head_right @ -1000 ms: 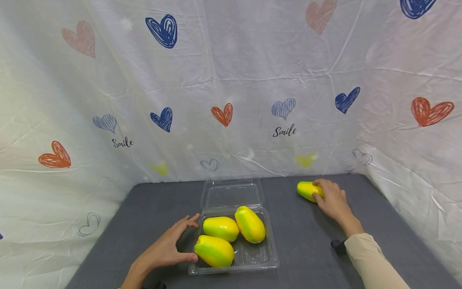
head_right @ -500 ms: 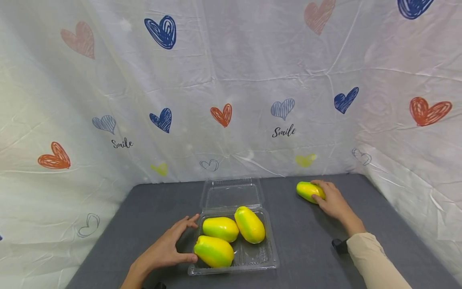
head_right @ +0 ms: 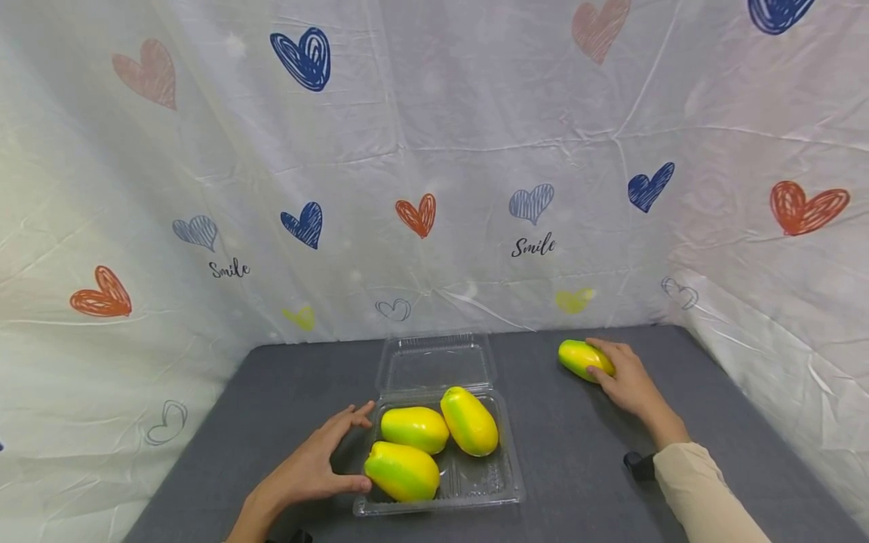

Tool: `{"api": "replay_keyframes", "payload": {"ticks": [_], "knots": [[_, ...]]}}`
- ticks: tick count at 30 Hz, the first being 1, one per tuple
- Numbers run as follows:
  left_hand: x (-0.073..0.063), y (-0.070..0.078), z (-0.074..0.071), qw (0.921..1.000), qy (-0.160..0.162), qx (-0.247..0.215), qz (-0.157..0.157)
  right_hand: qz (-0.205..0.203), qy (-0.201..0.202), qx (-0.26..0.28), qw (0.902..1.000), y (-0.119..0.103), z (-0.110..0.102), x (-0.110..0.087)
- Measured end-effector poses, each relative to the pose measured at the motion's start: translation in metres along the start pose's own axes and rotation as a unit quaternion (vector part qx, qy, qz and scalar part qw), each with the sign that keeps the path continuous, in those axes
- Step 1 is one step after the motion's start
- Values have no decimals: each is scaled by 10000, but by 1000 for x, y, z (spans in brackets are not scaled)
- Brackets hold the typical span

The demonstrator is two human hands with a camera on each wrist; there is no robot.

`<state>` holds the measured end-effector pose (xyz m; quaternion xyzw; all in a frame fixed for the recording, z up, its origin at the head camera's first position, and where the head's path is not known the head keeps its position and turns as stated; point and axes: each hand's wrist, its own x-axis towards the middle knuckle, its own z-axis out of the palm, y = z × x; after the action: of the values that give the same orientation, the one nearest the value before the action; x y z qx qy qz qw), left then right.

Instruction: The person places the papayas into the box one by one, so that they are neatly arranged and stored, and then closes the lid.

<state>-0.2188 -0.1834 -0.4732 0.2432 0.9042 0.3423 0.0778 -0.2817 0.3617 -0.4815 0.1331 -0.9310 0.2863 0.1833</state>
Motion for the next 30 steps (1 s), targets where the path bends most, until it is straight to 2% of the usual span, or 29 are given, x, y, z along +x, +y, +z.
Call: {"api": "replay_keyframes", "payload": {"ticks": [9, 30], "knots": [[0, -3, 2, 10000, 36, 26, -11, -68, 344, 203, 9992, -5, 4, -5], [0, 0, 0, 10000, 14, 66, -29, 228, 690, 334, 9968, -29, 9, -12]]}}
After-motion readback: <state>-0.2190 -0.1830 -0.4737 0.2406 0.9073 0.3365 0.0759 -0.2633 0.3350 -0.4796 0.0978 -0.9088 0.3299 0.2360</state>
